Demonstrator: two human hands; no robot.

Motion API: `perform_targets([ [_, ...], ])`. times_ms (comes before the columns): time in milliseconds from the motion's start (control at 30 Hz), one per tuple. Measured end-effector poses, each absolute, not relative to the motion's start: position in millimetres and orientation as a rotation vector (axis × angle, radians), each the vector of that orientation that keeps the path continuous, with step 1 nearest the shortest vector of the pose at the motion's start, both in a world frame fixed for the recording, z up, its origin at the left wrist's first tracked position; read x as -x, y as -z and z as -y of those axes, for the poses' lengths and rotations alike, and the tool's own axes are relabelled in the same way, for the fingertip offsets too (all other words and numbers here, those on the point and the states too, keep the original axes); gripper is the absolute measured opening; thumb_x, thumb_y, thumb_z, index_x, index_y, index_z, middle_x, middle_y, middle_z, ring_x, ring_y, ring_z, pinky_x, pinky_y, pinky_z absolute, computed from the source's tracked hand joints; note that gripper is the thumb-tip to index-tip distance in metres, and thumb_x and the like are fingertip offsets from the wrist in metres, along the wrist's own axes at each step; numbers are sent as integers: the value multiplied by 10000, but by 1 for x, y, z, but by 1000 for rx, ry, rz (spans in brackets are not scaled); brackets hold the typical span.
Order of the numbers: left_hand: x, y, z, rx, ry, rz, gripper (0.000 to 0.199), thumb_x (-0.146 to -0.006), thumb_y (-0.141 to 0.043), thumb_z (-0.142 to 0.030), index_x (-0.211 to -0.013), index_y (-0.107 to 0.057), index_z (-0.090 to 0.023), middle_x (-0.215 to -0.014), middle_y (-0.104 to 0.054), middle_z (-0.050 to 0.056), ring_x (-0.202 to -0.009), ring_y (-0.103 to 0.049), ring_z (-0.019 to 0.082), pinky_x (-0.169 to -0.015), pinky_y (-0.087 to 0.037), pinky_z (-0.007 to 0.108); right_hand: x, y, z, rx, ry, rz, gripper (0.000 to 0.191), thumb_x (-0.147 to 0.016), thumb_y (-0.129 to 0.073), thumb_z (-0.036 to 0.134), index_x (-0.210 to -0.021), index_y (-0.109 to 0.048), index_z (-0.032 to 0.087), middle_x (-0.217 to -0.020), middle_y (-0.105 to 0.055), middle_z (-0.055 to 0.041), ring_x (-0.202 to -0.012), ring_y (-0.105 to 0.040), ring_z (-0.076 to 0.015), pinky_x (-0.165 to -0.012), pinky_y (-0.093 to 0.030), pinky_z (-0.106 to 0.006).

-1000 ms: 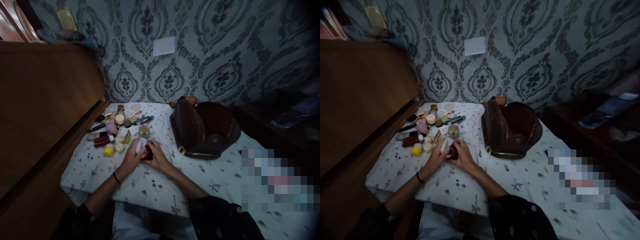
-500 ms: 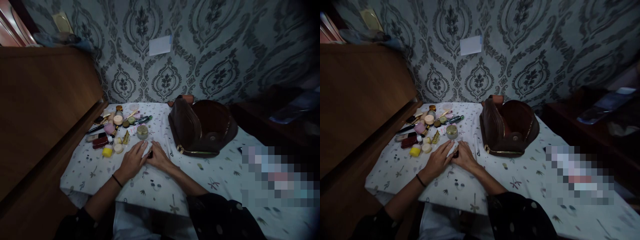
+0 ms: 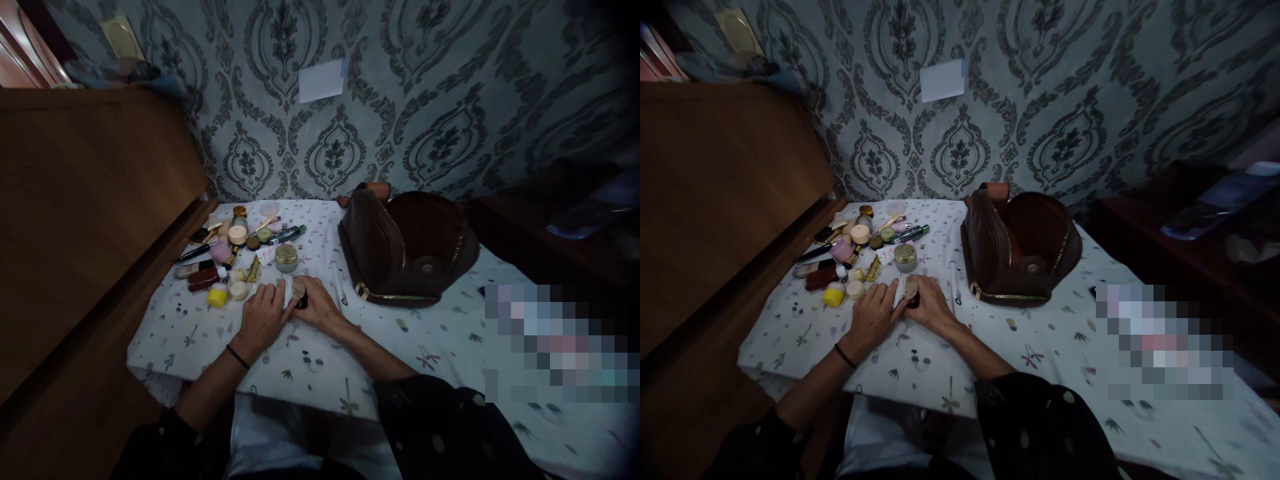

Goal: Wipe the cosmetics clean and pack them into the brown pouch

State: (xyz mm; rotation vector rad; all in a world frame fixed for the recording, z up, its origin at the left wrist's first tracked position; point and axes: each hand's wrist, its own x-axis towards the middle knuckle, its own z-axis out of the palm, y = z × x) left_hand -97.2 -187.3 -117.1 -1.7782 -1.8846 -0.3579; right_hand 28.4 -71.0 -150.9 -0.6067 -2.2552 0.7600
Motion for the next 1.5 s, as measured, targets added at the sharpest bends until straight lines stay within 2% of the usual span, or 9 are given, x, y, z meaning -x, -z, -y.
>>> perform_targets([
  [300,94,114,191,1978,494,1637,430,-965,-499,-404,-1321,-566,-172,-1043,-590,144,-934,-542,270,-759,-492,382,-32,148,72,511,-787,2247,344,-747,-621,186,-1090,-611,170,-1092,-670,-103,-1020,-597,-270,-928,-446,-418],
  [500,104,119,185,1843,713,1904,404,-995,-439,-365,-1320,-559,-156,-1049,-571,134,-982,-553,266,-824,-506,402,-32,144,70,578,-788,2290,476,-701,-762,337,-1125,-603,190,-1047,-667,-82,-974,-590,-272,-873,-472,-408],
  [600,109,122,183,1826,809,2006,368,-1012,-394,-353,-1221,-596,-126,-970,-588,112,-931,-576,252,-818,-508,401,-36,139,70,545,-843,2302,509,-702,-776,336,-1162,-604,202,-1091,-669,-85,-1009,-592,-271,-886,-476,-410],
  [733,113,124,183,1845,979,2132,378,-1031,-322,-352,-914,-626,-159,-860,-604,80,-836,-602,222,-779,-506,374,-42,134,61,491,-1090,2242,501,-749,-744,458,-1165,-640,198,-1118,-681,-92,-1055,-614,-271,-946,-476,-430],
  [833,116,123,182,1841,1230,2217,325,-1025,-341,-363,-991,-605,-177,-934,-654,86,-905,-631,228,-820,-505,374,-40,131,42,555,-1351,2052,433,-889,-545,556,-1059,-697,188,-1033,-709,-81,-1004,-652,-255,-919,-505,-421],
  [933,119,116,178,1766,1525,2255,296,-1008,-394,-369,-1187,-542,-185,-1126,-660,101,-1048,-623,233,-901,-493,374,-26,130,17,718,-1334,1895,391,-841,-628,478,-1067,-690,165,-1024,-714,-92,-986,-654,-254,-893,-516,-421],
  [1067,130,98,161,1752,1722,2167,292,-994,-412,-365,-1176,-552,-183,-1144,-658,84,-1060,-612,214,-945,-480,350,2,133,-5,699,-1365,1908,609,-619,-803,251,-1191,-615,162,-1167,-679,-102,-1094,-623,-250,-946,-493,-411],
  [1300,143,88,111,1698,1553,1955,321,-964,-428,-222,-1216,-618,-164,-1182,-618,121,-1128,-585,217,-1012,-467,392,20,149,-3,623,-1126,2018,654,-638,-777,247,-1251,-557,186,-1201,-660,-74,-1115,-602,-251,-992,-454,-419],
  [1500,134,108,94,2176,1139,1908,337,-991,-418,-262,-1213,-664,-204,-1325,-626,98,-1344,-480,232,-1145,-376,472,19,156,-2,735,-912,2062,382,-759,-693,331,-1091,-619,158,-1053,-691,-100,-977,-625,-262,-885,-488,-415],
])
